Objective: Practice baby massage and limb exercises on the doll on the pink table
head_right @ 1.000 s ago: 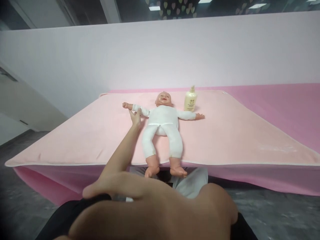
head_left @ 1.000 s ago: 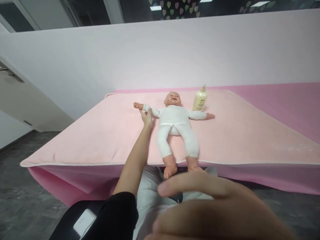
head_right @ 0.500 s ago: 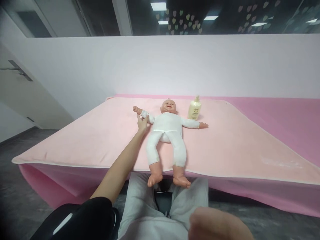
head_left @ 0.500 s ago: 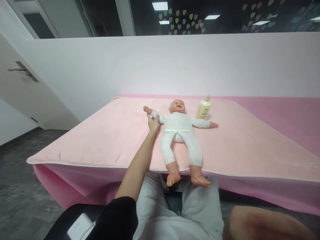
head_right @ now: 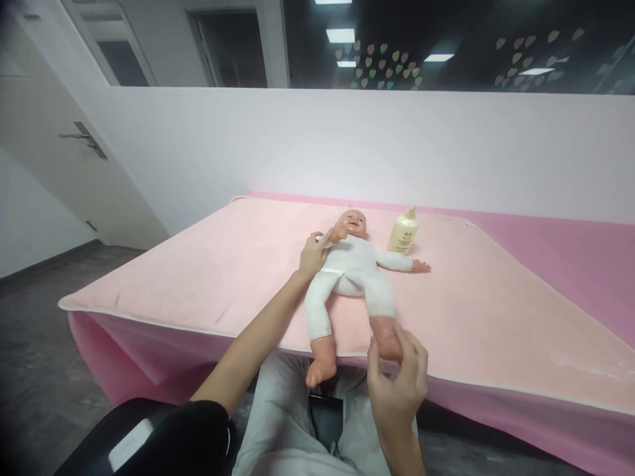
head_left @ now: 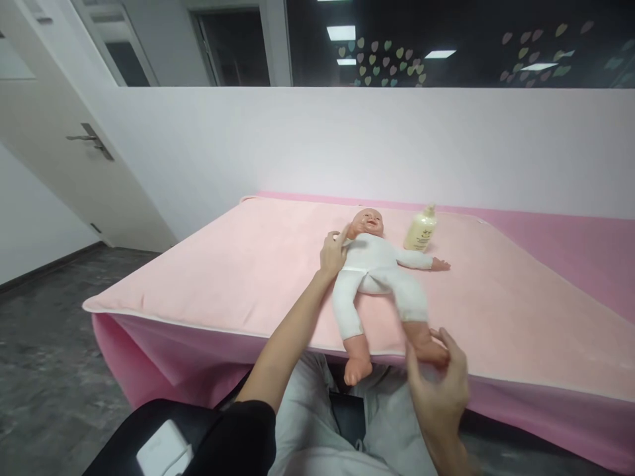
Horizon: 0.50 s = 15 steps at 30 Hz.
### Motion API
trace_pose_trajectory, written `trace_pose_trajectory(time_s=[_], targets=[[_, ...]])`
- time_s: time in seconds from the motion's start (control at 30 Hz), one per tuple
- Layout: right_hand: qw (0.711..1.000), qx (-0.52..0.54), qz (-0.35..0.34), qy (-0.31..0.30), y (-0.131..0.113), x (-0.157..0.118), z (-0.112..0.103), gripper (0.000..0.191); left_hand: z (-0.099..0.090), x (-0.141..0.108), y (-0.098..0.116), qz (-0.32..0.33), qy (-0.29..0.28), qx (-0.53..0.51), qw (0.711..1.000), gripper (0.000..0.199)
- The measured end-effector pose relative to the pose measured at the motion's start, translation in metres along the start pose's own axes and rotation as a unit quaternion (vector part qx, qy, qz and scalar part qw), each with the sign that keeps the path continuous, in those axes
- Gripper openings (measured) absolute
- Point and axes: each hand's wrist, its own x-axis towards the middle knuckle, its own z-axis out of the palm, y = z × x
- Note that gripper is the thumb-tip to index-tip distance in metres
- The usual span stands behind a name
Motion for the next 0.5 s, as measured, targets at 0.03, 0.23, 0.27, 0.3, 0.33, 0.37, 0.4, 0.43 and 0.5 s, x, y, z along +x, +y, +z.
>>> trace_pose_trajectory(time_s=[0.03, 0.23, 0.27, 0.3, 0.33, 0.37, 0.4, 0.43, 0.5], targets=[[1.0, 0.01, -0.025, 0.017, -0.004, 0.015, 0.002, 0.041, -0.001, -0.001, 0.001, 0.032, -0.015, 0.031, 0.999, 0.06], [0.986, 0.038, -0.04, -0.157, 0.004, 0.077, 0.063, 0.021, -0.003, -0.004, 0.006, 0.083, -0.031, 0.093, 0.992, 0.053], [0.981, 0.047, -0.029, -0.186, 0.008, 0.081, 0.076, 0.022, -0.003, -0.004, 0.006, 0.083, -0.034, 0.093, 0.992, 0.053], [0.978, 0.055, -0.012, -0.2, 0.012, 0.084, 0.086, 0.022, -0.004, -0.004, 0.007, 0.082, -0.037, 0.092, 0.992, 0.053], [0.976, 0.062, 0.002, -0.208, 0.016, 0.087, 0.094, 0.023, -0.004, -0.004, 0.007, 0.082, -0.04, 0.09, 0.992, 0.053], [0.976, 0.068, 0.012, -0.209, 0.019, 0.088, 0.097, 0.022, -0.005, -0.004, 0.007, 0.081, -0.042, 0.086, 0.992, 0.053], [0.976, 0.071, 0.017, -0.207, 0.02, 0.088, 0.097, 0.022, -0.005, -0.004, 0.007, 0.078, -0.043, 0.079, 0.993, 0.053], [0.976, 0.069, 0.013, -0.204, 0.021, 0.087, 0.092, 0.022, -0.005, -0.004, 0.007, 0.071, -0.043, 0.068, 0.994, 0.054], [0.979, 0.051, -0.006, -0.195, 0.019, 0.079, 0.072, 0.023, -0.003, -0.003, 0.005, 0.04, -0.038, 0.038, 0.998, 0.056]])
